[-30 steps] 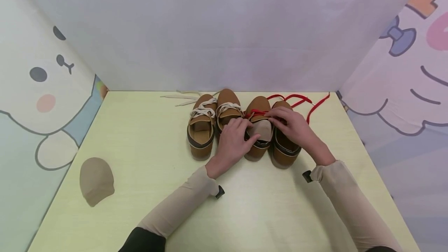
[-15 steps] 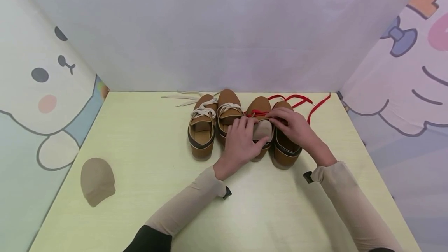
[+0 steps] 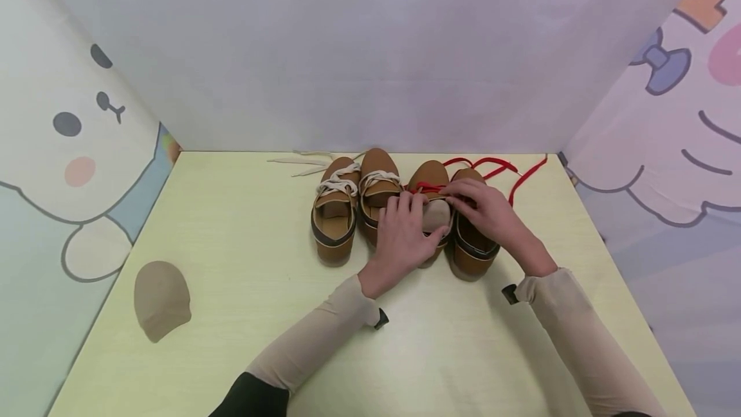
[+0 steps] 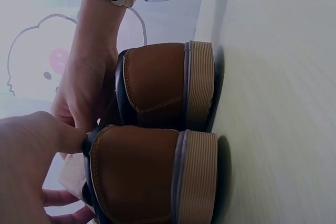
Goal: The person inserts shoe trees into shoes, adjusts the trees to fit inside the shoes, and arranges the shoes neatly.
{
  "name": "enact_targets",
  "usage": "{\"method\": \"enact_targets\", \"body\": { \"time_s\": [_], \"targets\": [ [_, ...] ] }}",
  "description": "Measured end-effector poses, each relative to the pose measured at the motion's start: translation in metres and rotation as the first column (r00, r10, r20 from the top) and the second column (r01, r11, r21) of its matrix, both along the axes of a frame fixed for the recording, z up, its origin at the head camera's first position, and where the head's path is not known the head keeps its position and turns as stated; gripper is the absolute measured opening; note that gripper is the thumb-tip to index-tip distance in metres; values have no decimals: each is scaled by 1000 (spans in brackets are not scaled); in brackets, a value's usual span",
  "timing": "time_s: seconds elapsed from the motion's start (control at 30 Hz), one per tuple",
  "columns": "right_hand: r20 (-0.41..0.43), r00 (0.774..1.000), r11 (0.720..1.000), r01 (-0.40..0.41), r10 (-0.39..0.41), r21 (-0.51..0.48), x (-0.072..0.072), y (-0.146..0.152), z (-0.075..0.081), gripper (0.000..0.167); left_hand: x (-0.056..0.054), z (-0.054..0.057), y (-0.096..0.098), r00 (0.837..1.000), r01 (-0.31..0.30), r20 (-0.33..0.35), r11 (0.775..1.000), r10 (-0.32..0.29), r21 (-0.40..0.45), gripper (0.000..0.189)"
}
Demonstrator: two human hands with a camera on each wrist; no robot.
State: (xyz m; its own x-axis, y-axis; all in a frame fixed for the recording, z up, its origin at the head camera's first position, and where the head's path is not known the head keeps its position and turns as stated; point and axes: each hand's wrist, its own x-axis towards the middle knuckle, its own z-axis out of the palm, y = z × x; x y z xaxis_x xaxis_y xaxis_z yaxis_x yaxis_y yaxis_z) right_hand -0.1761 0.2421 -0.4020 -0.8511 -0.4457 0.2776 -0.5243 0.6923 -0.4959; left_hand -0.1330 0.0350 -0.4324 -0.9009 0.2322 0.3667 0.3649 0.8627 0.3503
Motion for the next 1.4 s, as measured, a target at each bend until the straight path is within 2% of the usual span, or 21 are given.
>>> {"method": "enact_targets", "body": {
  "time_s": [0.27,0.57,0.8,0.9,0.97,1.03,1.1,1.27,1.33,1.4],
  "targets": [
    [-1,1000,1000,-1,1,8,1,0,1,24,1,3,3,1000,-12,5,1000,12,-11,59],
    [-8,1000,1000,-10,10,-4,2,0,0,23,3,9,5,998,-16,59,1000,18,-21,53],
    [-9,1000,1000,-12,12,-1,2,0,0,23,2,10,6,998,-16,65,999,18,-33,54],
    [-11,1000,1000,-13,13,0,2,0,0,23,1,12,3,996,2,88,1000,1,-27,54],
    [-11,1000,1000,-12,12,0,2,0,0,23,1,13,-1,992,35,121,999,-34,-6,51],
    [-9,1000,1000,-11,11,-1,2,0,0,23,0,14,-9,983,89,159,995,-93,36,45],
    [-9,1000,1000,-10,10,-1,2,0,0,23,-2,17,-18,966,157,196,984,-170,82,39],
    [-24,1000,1000,-3,4,4,1,0,-1,24,-8,23,-41,900,320,252,932,-355,168,45],
    [-31,1000,1000,-4,4,6,0,0,-1,23,-11,23,-47,881,357,261,916,-396,183,47],
    [-32,999,1000,-8,8,6,1,0,-1,23,-13,23,-50,872,376,258,907,-415,189,48]
  ]
}}
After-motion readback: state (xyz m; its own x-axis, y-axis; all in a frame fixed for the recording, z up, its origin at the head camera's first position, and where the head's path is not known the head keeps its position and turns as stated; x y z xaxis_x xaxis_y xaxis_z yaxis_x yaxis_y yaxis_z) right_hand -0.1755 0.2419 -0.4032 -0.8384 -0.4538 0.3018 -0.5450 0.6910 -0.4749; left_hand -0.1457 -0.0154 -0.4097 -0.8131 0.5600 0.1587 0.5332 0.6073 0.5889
